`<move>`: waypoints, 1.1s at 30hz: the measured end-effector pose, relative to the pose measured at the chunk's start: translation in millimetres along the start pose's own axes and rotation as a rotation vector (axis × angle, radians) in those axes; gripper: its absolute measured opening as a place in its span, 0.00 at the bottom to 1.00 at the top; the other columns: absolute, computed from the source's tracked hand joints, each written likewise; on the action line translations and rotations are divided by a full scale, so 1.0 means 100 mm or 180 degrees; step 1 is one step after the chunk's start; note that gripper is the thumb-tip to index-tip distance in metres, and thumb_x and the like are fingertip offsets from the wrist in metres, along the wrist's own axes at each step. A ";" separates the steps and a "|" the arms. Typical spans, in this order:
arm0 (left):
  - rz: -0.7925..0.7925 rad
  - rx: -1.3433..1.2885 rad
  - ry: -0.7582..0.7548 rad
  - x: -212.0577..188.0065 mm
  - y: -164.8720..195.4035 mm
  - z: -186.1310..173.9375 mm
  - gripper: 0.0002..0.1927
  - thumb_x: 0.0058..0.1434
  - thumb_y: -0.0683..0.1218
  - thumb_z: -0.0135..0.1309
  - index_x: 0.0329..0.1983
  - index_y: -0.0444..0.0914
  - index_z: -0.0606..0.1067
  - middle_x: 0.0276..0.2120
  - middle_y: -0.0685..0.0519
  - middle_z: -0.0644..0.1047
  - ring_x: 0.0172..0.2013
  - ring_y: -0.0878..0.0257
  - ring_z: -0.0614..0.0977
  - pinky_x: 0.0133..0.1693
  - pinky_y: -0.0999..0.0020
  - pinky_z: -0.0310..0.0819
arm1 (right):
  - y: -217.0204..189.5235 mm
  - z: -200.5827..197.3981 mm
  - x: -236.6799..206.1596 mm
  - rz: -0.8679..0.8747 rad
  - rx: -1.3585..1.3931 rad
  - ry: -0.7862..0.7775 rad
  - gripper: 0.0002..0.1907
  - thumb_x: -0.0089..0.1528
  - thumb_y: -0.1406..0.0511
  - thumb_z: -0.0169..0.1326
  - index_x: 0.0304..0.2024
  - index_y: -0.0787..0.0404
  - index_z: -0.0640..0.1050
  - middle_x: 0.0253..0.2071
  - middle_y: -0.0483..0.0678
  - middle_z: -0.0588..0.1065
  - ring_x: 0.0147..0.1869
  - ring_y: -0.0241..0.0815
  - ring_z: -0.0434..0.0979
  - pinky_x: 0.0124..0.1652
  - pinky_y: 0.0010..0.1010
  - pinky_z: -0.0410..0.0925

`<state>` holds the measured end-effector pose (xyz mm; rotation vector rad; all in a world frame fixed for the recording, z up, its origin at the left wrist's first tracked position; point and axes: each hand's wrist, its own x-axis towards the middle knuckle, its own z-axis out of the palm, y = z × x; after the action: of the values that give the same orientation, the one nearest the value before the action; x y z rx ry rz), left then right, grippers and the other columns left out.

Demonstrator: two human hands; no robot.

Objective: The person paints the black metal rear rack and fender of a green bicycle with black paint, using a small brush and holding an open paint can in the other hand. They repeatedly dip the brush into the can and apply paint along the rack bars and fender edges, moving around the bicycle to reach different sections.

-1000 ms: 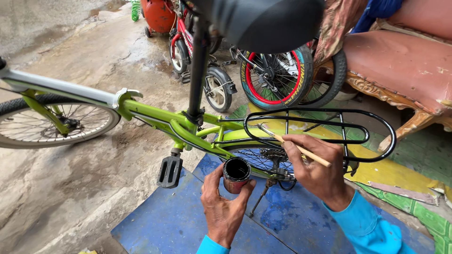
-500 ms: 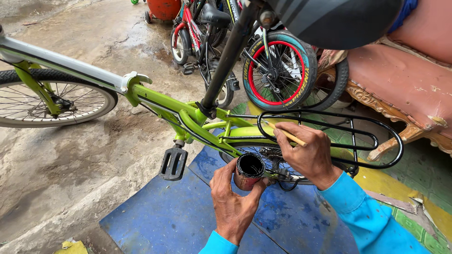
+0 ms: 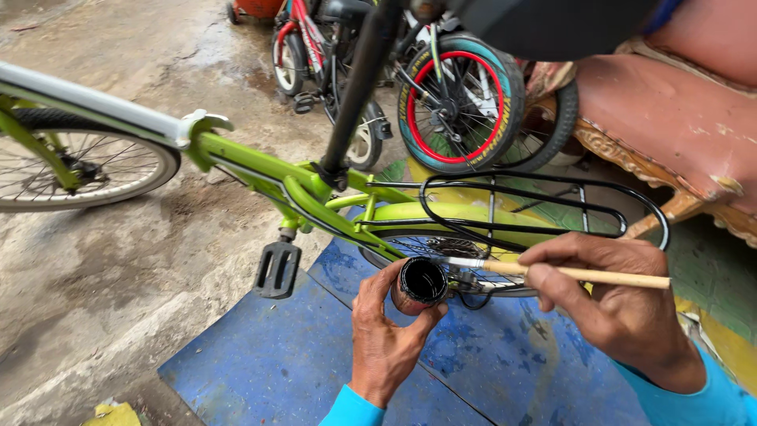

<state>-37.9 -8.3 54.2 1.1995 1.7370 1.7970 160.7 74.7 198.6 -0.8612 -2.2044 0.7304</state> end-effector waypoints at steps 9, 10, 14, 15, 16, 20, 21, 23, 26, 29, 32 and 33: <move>-0.0313 0.0074 -0.0939 -0.02 0.05 0.00 0.36 0.40 0.47 0.75 0.56 0.47 0.77 0.50 0.53 0.78 0.56 0.54 0.75 0.59 0.57 0.65 | -0.10 0.05 0.00 -0.0660 -0.0527 -0.0467 0.05 0.53 0.70 0.62 0.33 0.64 0.83 0.28 0.48 0.83 0.28 0.37 0.84 0.28 0.28 0.74; -0.0319 0.0099 -0.0971 -0.02 0.05 0.00 0.36 0.40 0.47 0.75 0.56 0.47 0.77 0.50 0.54 0.78 0.56 0.54 0.75 0.59 0.57 0.66 | -0.11 0.09 0.01 -0.0666 -0.0538 -0.0487 0.05 0.53 0.70 0.62 0.32 0.64 0.83 0.28 0.48 0.83 0.28 0.39 0.85 0.28 0.28 0.75; -0.0188 0.0080 -0.1033 -0.04 0.04 0.02 0.37 0.40 0.47 0.75 0.56 0.46 0.77 0.52 0.53 0.78 0.57 0.54 0.75 0.60 0.56 0.65 | -0.12 0.19 0.02 -0.0861 -0.0614 -0.0418 0.05 0.52 0.71 0.62 0.32 0.65 0.82 0.29 0.51 0.83 0.29 0.43 0.85 0.29 0.30 0.75; -0.0212 0.0090 -0.1053 -0.05 0.04 0.02 0.37 0.40 0.47 0.75 0.57 0.46 0.77 0.52 0.53 0.78 0.57 0.54 0.75 0.60 0.56 0.65 | -0.11 0.20 0.02 -0.0811 -0.0626 -0.0447 0.06 0.51 0.71 0.62 0.31 0.65 0.83 0.29 0.51 0.83 0.28 0.43 0.85 0.28 0.31 0.75; -0.0234 0.0100 -0.1073 -0.05 0.04 0.02 0.37 0.40 0.47 0.75 0.57 0.46 0.77 0.52 0.54 0.78 0.57 0.54 0.75 0.60 0.56 0.65 | -0.11 0.21 0.03 -0.0760 -0.0639 -0.0474 0.06 0.51 0.71 0.62 0.31 0.65 0.83 0.28 0.51 0.82 0.28 0.44 0.85 0.28 0.31 0.75; -0.0303 0.0095 -0.1158 -0.06 0.05 0.02 0.37 0.39 0.48 0.76 0.56 0.46 0.77 0.51 0.54 0.78 0.58 0.55 0.74 0.60 0.56 0.64 | -0.08 0.25 0.02 -0.0573 -0.0645 -0.0518 0.05 0.51 0.71 0.62 0.31 0.64 0.83 0.27 0.51 0.82 0.27 0.45 0.84 0.27 0.33 0.74; -0.0301 0.0092 -0.1167 -0.06 0.05 0.02 0.37 0.39 0.48 0.76 0.56 0.46 0.77 0.51 0.54 0.78 0.58 0.55 0.74 0.60 0.56 0.64 | -0.07 0.25 0.03 -0.0613 -0.0657 -0.0507 0.05 0.51 0.70 0.62 0.31 0.64 0.83 0.27 0.51 0.82 0.27 0.45 0.84 0.28 0.33 0.74; -0.0297 0.0084 -0.1179 -0.06 0.06 0.02 0.37 0.40 0.47 0.75 0.57 0.46 0.77 0.51 0.54 0.78 0.58 0.55 0.74 0.61 0.56 0.64 | -0.06 0.26 0.03 -0.0697 -0.0682 -0.0491 0.05 0.51 0.70 0.61 0.31 0.64 0.83 0.27 0.51 0.82 0.28 0.46 0.83 0.28 0.33 0.74; -0.0331 0.0072 -0.1215 -0.06 0.07 0.02 0.37 0.40 0.48 0.75 0.57 0.46 0.77 0.52 0.54 0.77 0.59 0.54 0.73 0.61 0.56 0.64 | -0.06 0.29 0.04 -0.0735 -0.0725 -0.0452 0.05 0.51 0.70 0.62 0.31 0.64 0.83 0.27 0.51 0.81 0.29 0.46 0.84 0.29 0.34 0.74; -0.0340 0.0054 -0.1225 -0.06 0.07 0.02 0.37 0.40 0.48 0.75 0.57 0.46 0.77 0.51 0.53 0.77 0.59 0.55 0.73 0.61 0.56 0.65 | -0.05 0.28 0.04 -0.0661 -0.0678 -0.0479 0.06 0.51 0.71 0.62 0.31 0.64 0.83 0.27 0.52 0.82 0.28 0.46 0.84 0.28 0.33 0.74; -0.0447 0.0110 -0.1260 -0.06 0.05 0.02 0.37 0.41 0.48 0.75 0.57 0.46 0.77 0.52 0.54 0.77 0.58 0.55 0.73 0.60 0.56 0.64 | -0.05 0.25 0.02 -0.0884 -0.0688 -0.0438 0.06 0.52 0.70 0.62 0.32 0.65 0.82 0.29 0.52 0.82 0.30 0.46 0.85 0.30 0.32 0.75; -0.0429 0.0122 -0.1195 -0.07 0.04 0.02 0.37 0.41 0.49 0.75 0.57 0.46 0.77 0.52 0.54 0.77 0.58 0.54 0.73 0.60 0.57 0.65 | -0.05 0.23 0.01 -0.0834 -0.0688 -0.0386 0.06 0.52 0.70 0.63 0.33 0.65 0.83 0.29 0.52 0.82 0.30 0.46 0.85 0.30 0.31 0.75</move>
<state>-31.0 -12.5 55.6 1.3025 1.5958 1.3634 141.3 65.9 187.6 -0.6248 -2.4779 0.4339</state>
